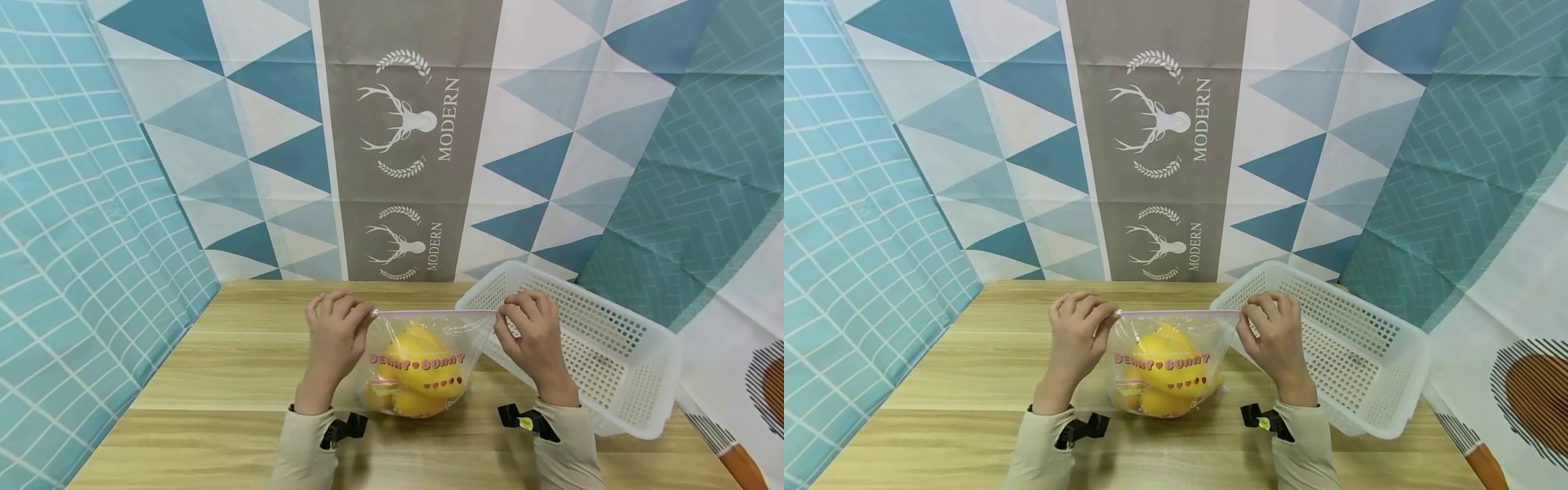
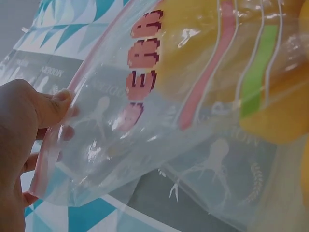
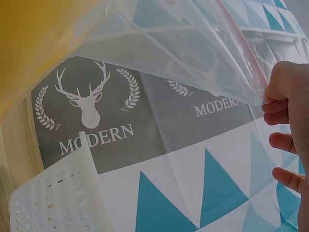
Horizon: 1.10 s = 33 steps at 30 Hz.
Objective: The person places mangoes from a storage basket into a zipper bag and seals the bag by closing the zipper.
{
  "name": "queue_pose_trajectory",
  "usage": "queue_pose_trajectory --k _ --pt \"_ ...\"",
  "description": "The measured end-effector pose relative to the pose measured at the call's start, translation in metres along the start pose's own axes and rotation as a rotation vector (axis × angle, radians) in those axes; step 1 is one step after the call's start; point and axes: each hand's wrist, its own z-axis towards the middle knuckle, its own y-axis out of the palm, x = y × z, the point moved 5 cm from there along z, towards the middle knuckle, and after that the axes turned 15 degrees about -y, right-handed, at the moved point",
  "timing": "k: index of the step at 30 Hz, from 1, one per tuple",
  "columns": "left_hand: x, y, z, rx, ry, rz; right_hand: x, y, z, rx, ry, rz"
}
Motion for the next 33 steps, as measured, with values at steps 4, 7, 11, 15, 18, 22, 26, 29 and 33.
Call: queue_pose_trajectory --k 4,7,11,15,18,22,26,29,33 --pt "-0.002 -0.004 0.001 0.003 0.001 0.000 0.000 0.000 -0.001 -0.002 0.003 -0.001" --pt "-0.004 -0.006 0.001 0.008 0.005 -0.004 0.001 0.000 -0.001 -0.002 0.002 -0.002" --pt "-0.007 -0.009 0.002 0.016 0.002 -0.003 0.001 0.000 -0.001 -0.002 -0.001 -0.004" --pt "-0.012 -0.012 0.002 0.021 -0.017 -0.001 0.002 -0.001 -0.002 -0.002 -0.001 -0.006" --pt "-0.016 -0.015 0.003 0.024 -0.028 0.002 0.003 -0.001 -0.002 -0.001 0.001 -0.010" --pt "-0.019 -0.017 0.003 0.033 -0.038 0.005 0.004 -0.002 -0.003 0.005 0.001 -0.015" --pt "-0.022 -0.020 0.003 0.036 -0.051 0.001 0.005 -0.003 -0.004 0.009 -0.002 -0.017" --pt "-0.023 -0.022 0.003 0.035 -0.057 0.004 0.005 -0.003 -0.004 0.010 -0.002 -0.016" --pt "-0.026 -0.026 0.003 0.055 -0.065 0.006 0.005 -0.003 -0.005 0.009 -0.002 -0.020"
